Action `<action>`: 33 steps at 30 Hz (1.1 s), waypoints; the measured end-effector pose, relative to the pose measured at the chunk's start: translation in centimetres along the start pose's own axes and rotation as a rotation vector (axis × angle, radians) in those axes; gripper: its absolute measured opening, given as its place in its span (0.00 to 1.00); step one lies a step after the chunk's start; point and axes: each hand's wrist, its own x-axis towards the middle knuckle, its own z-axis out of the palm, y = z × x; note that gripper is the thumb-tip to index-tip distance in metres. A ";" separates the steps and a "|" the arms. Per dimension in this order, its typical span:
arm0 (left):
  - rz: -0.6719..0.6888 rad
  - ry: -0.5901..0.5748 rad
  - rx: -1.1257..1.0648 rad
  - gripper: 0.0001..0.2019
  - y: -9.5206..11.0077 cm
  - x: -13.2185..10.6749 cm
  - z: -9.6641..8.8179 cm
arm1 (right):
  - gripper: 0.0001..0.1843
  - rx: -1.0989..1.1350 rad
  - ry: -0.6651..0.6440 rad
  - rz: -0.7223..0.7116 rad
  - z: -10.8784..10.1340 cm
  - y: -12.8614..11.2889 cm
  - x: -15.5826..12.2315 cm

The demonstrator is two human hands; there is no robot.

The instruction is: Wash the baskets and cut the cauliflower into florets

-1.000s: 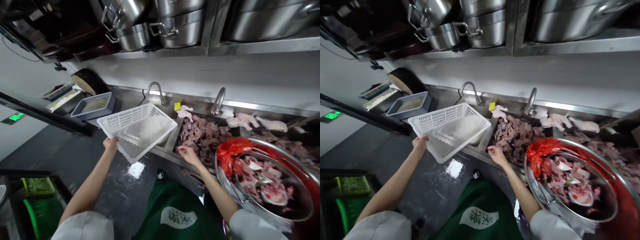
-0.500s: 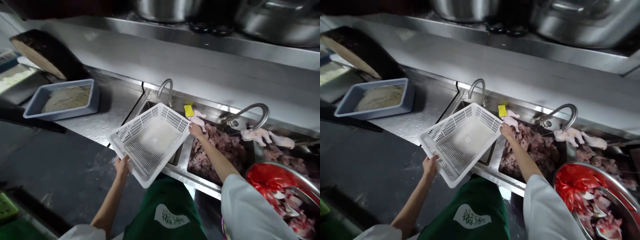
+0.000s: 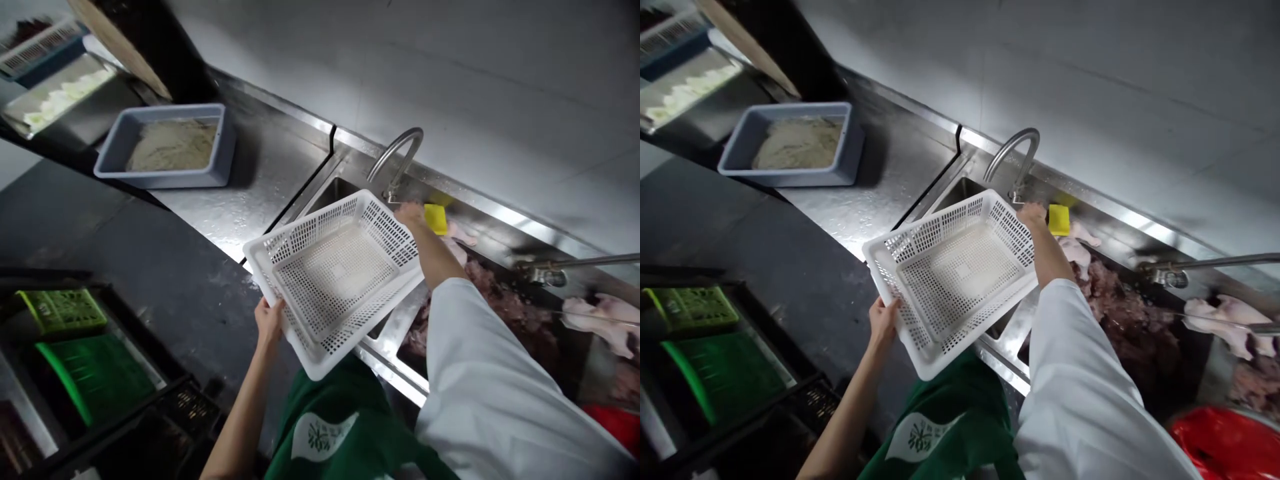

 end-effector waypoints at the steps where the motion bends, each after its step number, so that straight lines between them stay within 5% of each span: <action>1: -0.004 0.004 0.001 0.18 -0.1 0.1 -0.2 | 0.30 0.014 -0.029 0.024 0.0 0.1 -0.3; 12: -0.088 0.135 0.122 0.17 0.9 0.4 -8.9 | 0.33 0.508 -0.309 -0.245 -0.9 3.7 -7.6; 18: -0.079 0.214 0.193 0.18 2.7 0.6 -10.9 | 0.19 0.360 -0.060 -0.121 -1.8 3.0 -7.6; 22: -0.057 0.192 0.174 0.17 4.4 1.2 -8.6 | 0.20 0.766 -0.030 -0.106 -4.6 -0.3 -5.1; 28: 0.126 0.032 0.101 0.22 5.0 3.6 -0.7 | 0.31 1.605 -0.032 -0.322 -10.1 -9.6 -3.7; 33: 0.119 0.014 -0.003 0.22 3.3 6.7 3.3 | 0.25 1.793 -0.077 -0.197 -10.9 -14.8 -4.0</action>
